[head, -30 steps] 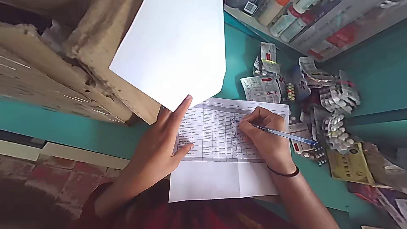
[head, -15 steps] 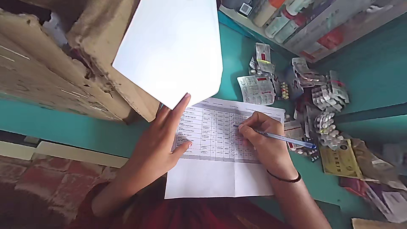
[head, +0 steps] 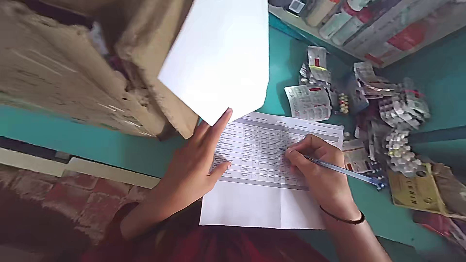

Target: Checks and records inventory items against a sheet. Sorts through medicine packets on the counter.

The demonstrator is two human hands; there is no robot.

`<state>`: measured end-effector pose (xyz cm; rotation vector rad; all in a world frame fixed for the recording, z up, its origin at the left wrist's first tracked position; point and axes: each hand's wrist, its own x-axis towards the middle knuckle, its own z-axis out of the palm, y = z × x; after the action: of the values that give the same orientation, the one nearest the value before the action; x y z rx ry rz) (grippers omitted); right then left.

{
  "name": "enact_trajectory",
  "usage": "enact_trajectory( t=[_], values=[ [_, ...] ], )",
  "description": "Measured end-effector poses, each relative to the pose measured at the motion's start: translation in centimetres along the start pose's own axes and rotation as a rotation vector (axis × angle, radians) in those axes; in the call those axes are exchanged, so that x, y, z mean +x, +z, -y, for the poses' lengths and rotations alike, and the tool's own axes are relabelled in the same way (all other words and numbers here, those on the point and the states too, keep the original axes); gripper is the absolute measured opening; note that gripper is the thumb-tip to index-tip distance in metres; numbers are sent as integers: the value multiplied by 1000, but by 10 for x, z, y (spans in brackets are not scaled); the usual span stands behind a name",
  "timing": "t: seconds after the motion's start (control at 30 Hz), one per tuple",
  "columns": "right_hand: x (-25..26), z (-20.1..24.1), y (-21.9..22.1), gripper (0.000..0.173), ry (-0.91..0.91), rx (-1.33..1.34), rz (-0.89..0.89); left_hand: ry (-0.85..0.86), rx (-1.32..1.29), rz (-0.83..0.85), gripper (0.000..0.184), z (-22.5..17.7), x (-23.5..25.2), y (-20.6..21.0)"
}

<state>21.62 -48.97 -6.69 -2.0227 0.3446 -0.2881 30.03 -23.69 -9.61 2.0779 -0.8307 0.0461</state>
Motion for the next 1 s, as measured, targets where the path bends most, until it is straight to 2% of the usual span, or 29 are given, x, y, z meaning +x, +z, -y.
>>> enact_trajectory(
  t=[0.23, 1.0],
  values=[
    [-2, 1, 5, 12, -31, -145, -33, 17, 2, -6, 90, -2, 0, 0],
    [0, -4, 4, 11, -32, -129, -48, 26, -22, 10, 87, 1, 0, 1]
  ],
)
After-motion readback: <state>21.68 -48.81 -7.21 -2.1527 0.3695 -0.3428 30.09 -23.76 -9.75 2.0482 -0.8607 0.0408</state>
